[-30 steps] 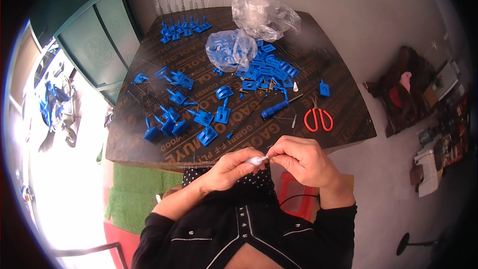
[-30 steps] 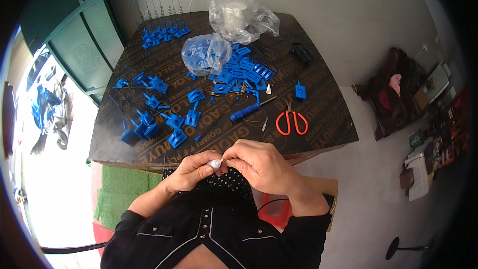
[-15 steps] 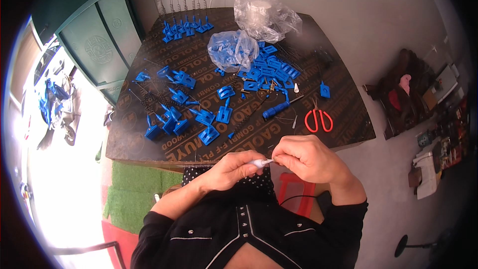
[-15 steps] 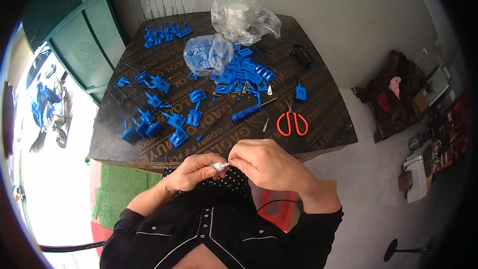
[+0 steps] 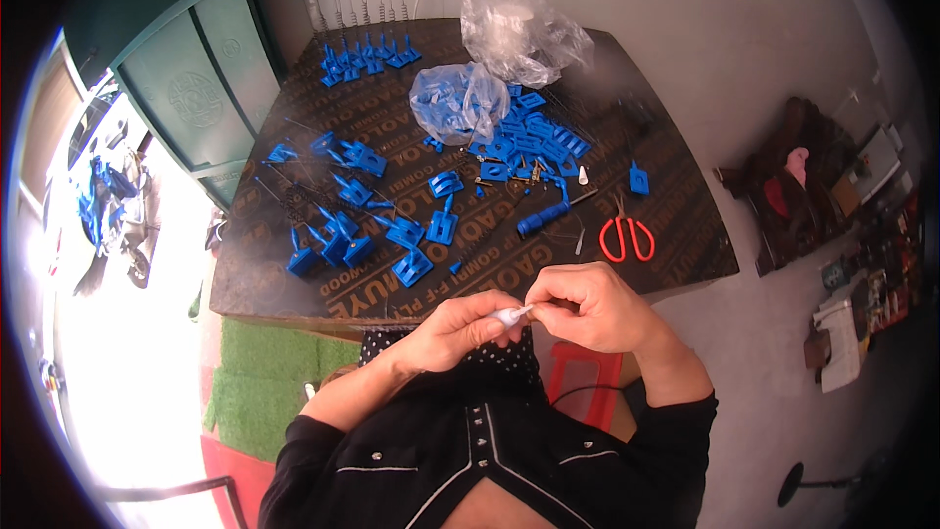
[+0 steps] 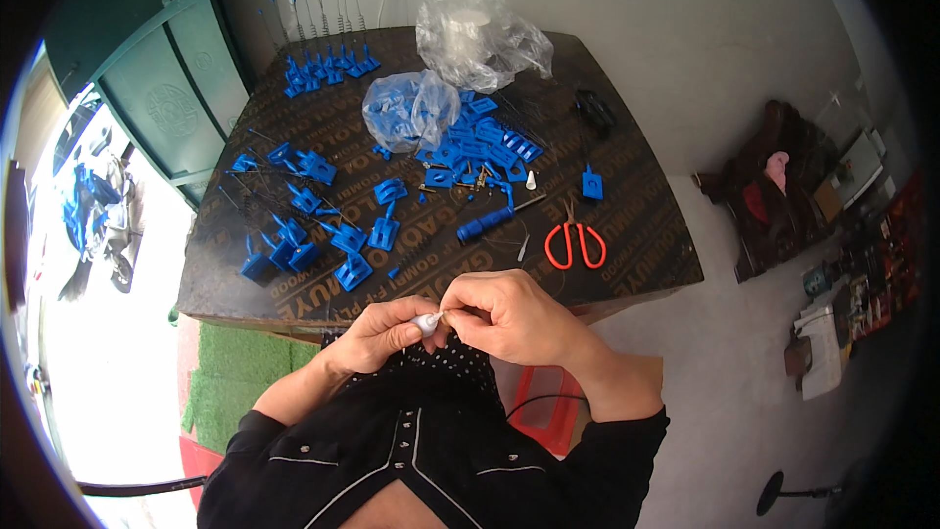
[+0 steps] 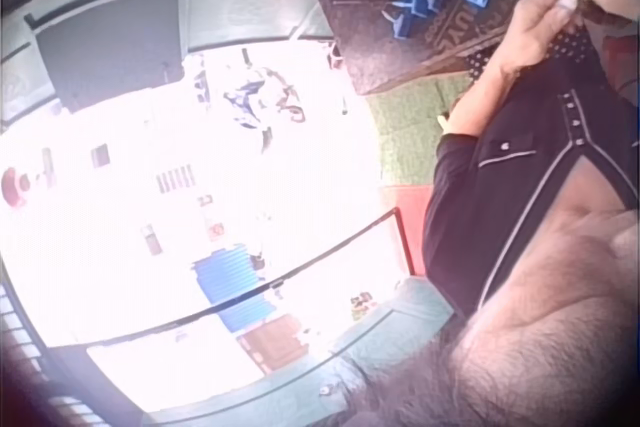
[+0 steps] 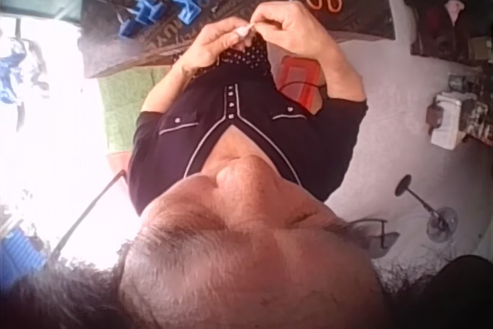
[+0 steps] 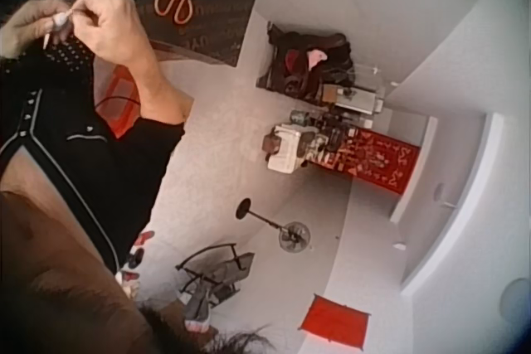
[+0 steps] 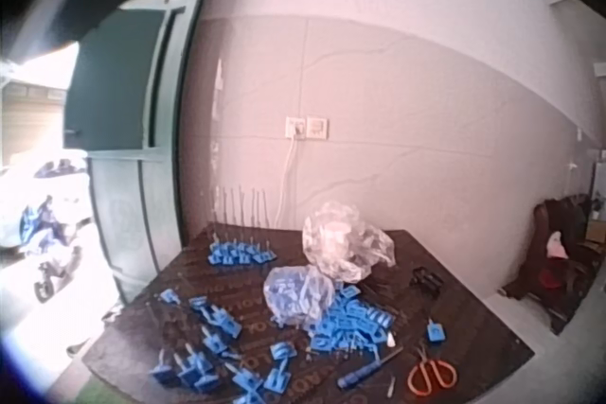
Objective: The person trims the nozzle of a glue bottle with scissors, applies glue to blue plastic pieces on the table, and cuts the applicator tip with the scissors.
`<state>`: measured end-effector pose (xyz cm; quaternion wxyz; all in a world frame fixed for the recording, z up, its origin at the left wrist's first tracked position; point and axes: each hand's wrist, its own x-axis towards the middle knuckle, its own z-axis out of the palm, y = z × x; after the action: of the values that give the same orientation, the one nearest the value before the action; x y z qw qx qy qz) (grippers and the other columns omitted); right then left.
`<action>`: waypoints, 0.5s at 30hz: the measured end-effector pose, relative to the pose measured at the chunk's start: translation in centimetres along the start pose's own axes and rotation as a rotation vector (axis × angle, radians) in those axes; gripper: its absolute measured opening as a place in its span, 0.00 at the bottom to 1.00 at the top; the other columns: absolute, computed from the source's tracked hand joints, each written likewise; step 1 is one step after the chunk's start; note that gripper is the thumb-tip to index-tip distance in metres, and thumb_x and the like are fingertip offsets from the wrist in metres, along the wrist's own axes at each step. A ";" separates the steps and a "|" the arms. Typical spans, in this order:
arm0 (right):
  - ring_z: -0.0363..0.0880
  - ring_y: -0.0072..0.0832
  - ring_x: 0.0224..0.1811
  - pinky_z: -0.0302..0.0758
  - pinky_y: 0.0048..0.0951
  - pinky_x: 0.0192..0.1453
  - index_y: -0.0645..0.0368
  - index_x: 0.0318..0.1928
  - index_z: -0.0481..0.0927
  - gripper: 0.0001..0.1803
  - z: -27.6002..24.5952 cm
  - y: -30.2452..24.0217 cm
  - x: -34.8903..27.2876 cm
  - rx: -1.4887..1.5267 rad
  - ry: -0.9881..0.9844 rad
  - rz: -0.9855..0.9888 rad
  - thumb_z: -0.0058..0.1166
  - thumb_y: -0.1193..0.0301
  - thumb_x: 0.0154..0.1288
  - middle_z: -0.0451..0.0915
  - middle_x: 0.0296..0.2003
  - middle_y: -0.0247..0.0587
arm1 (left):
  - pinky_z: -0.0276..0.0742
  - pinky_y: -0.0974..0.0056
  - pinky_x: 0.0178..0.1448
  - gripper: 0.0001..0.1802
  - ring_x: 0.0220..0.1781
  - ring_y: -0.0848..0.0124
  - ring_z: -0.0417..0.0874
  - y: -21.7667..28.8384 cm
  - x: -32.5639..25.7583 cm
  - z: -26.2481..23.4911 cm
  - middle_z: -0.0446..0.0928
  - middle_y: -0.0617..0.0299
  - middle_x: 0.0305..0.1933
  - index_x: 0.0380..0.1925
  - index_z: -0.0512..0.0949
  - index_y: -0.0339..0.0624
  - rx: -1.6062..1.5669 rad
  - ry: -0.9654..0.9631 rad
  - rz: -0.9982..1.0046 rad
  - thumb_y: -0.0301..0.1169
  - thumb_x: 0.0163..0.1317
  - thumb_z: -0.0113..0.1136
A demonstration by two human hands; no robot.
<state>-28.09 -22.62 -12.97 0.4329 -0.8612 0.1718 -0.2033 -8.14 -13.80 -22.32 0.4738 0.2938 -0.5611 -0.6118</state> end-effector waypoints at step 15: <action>0.73 0.21 0.25 0.70 0.23 0.27 0.65 0.35 0.76 0.06 2.1 1.2 -1.0 -0.085 0.343 -0.124 0.56 0.85 0.57 0.77 0.30 0.38 | 0.71 0.68 0.54 0.16 0.47 0.74 0.75 -0.8 0.1 -0.2 0.75 0.60 0.47 0.52 0.74 0.34 -0.035 0.017 0.156 0.34 0.72 0.50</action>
<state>-28.06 -21.45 -15.30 0.3473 -0.8404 0.1978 -0.3660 -8.22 -14.08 -23.13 0.5300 0.2460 -0.5673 -0.5803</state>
